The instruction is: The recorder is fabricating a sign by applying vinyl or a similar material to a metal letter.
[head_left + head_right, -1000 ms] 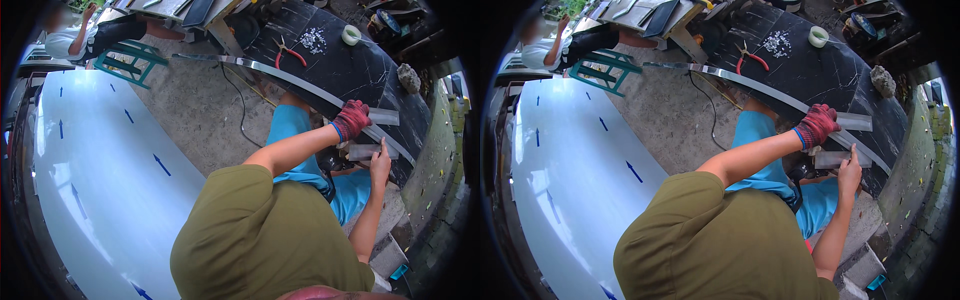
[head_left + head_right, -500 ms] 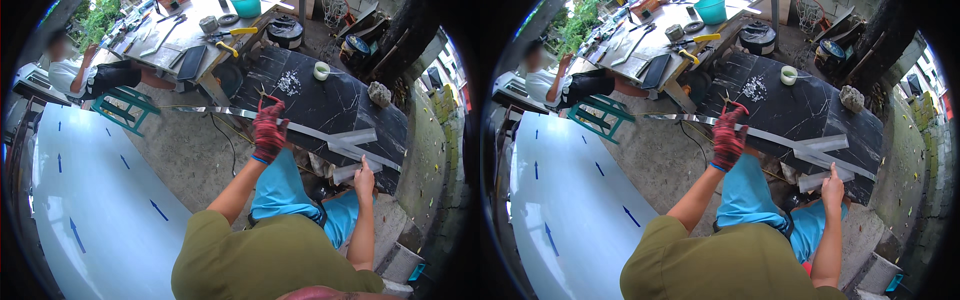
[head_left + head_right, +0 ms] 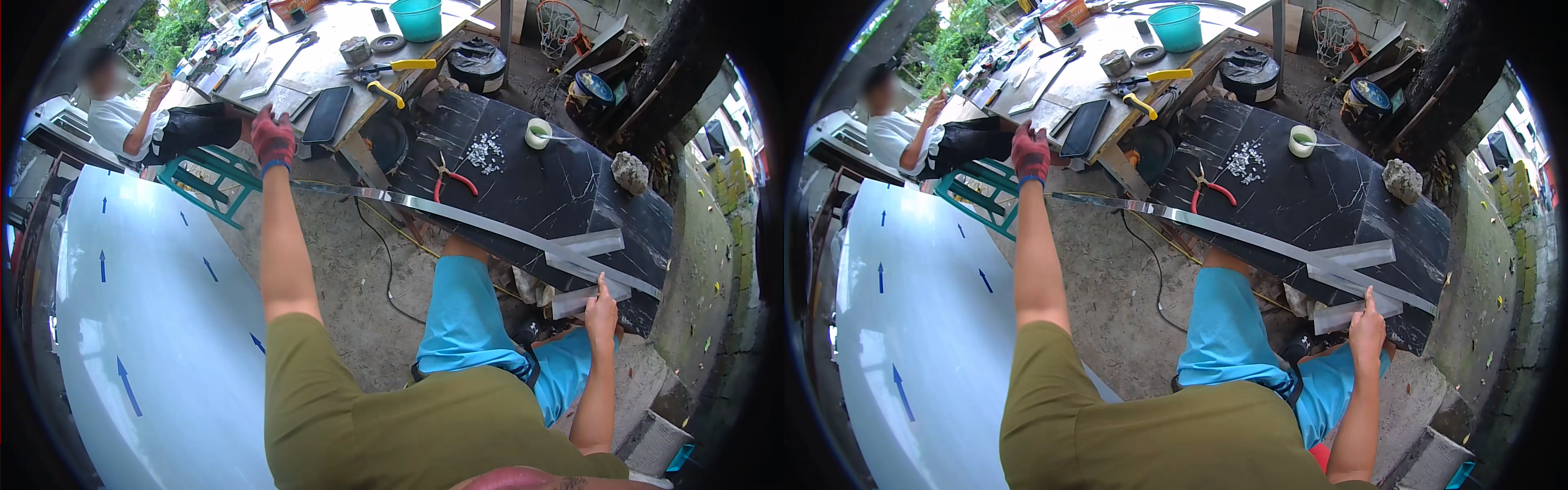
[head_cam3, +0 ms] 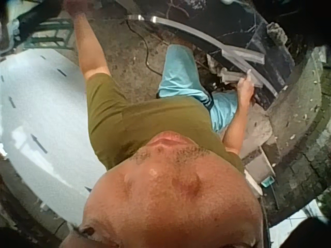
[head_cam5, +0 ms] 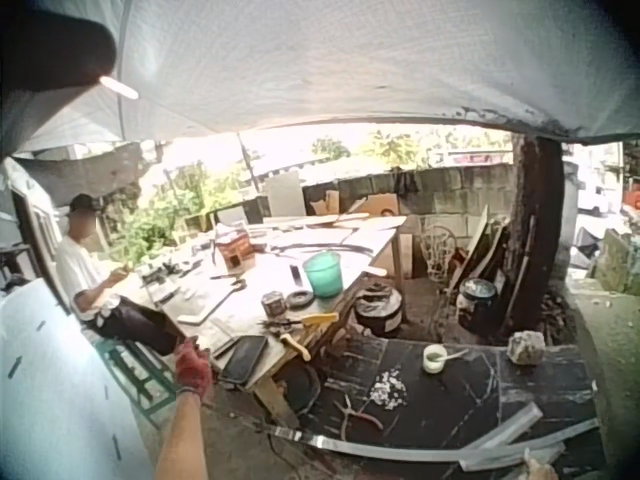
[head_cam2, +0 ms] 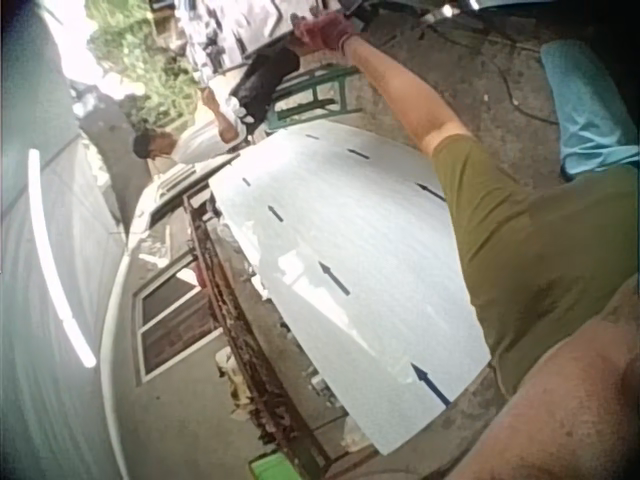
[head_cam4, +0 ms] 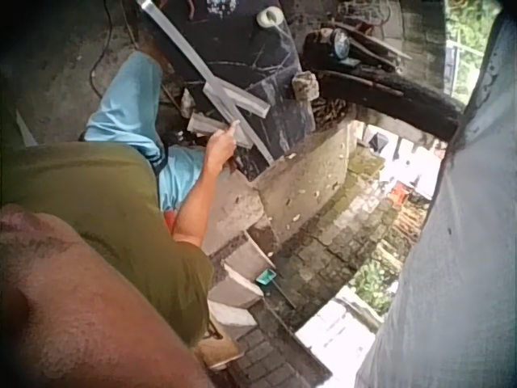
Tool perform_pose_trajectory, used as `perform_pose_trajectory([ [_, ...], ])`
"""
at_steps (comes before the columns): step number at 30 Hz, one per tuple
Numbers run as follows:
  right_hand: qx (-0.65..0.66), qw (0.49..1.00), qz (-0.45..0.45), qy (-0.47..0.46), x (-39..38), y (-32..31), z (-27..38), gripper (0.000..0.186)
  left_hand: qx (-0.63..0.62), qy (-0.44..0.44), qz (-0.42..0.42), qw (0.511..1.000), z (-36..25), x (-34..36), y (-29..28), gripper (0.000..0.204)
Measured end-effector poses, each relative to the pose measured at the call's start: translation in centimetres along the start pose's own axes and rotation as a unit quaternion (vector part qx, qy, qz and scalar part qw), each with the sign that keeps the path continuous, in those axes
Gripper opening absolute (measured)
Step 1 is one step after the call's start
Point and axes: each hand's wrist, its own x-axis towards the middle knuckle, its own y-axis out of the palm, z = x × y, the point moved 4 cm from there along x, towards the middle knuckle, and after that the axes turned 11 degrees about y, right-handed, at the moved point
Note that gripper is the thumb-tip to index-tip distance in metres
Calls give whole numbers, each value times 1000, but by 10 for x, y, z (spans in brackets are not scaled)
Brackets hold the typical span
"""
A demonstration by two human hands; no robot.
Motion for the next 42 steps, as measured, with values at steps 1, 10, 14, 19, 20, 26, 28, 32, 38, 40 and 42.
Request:
perform_pose_trajectory([
  [1,-1,1000,-2,8,-2,-1,-2,70,-7,3,4,1000,-6,14,14,48],
  [10,17,999,-3,28,-7,1,-2,71,162,-13,323,932,12,50,78,57],
  [14,25,997,-1,67,-18,1,-13,72,197,31,339,919,-2,56,112,43],
  [19,70,995,-24,-62,5,15,10,73,248,239,335,877,173,128,56,25],
  [20,20,999,-21,24,-9,4,-10,72,121,148,316,929,110,102,136,25],
  [26,17,1000,1,26,-4,2,7,71,94,302,287,904,87,137,12,47],
  [28,9,999,1,49,-9,-1,-5,71,88,314,235,916,26,88,-47,42],
  [32,12,998,17,56,-12,-4,-4,71,-10,260,142,955,-160,-6,-116,37],
  [38,13,999,31,38,-15,-8,5,65,-438,49,321,839,-389,-221,-51,39],
  [40,18,998,34,44,-15,-12,2,65,-438,217,353,798,-415,-254,-37,48],
  [42,22,998,39,46,-15,-11,-1,65,-364,343,393,772,-459,-289,-15,58],
])
